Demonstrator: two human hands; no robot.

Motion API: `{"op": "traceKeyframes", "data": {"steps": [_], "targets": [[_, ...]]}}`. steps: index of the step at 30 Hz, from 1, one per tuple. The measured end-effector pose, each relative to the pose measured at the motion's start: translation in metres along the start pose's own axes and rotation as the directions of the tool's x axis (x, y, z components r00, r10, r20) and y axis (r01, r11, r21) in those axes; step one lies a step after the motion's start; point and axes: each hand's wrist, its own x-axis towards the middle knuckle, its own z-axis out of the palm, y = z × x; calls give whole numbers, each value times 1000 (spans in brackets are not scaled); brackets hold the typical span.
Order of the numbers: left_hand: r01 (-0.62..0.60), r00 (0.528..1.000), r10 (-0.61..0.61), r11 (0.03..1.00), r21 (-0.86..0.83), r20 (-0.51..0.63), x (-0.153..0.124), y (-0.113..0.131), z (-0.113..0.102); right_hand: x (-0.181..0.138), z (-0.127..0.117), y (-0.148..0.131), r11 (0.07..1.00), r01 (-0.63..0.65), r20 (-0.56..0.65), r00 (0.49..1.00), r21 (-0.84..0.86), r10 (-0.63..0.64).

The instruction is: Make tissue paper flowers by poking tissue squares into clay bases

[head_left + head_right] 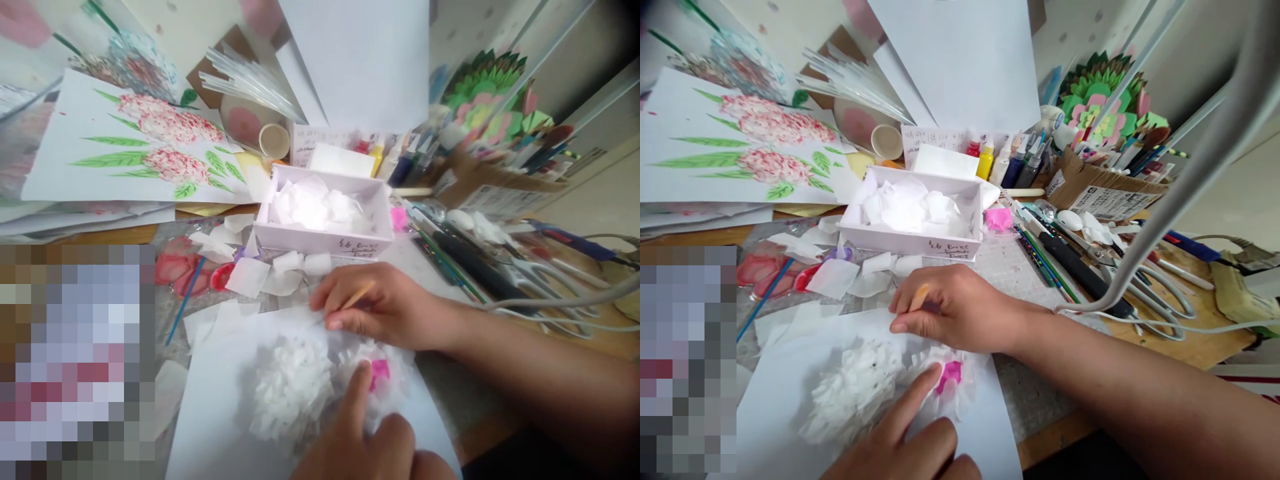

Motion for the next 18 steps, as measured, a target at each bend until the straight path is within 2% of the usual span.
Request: {"op": "traceKeyframes", "data": {"steps": [3, 7, 10, 13, 15, 18], "targets": [[-14, 1000, 13, 999, -32, -22, 2, -1, -2, 0, 1, 3, 997, 10, -21, 1000, -74, -12], [1, 1000, 0, 999, -53, 18, 8, -2, -11, -8, -4, 4, 985, 57, -82, 994, -163, -71], [-6, 998, 9, 999, -44, 66, 13, -4, -16, -21, -10, -6, 990, 37, -131, 990, -137, -55], [-29, 998, 31, 999, -33, 62, 15, -4, -19, -33, -16, -23, 998, 29, -199, 979, -59, -40], [-21, 997, 23, 999, -35, 71, 16, -4, -21, -40, -19, -34, 998, 31, -164, 986, -48, -38], [42, 987, -33, 998, -57, 159, 16, -3, -25, -47, -21, -45, 991, 36, 39, 999, -128, -31]]}}
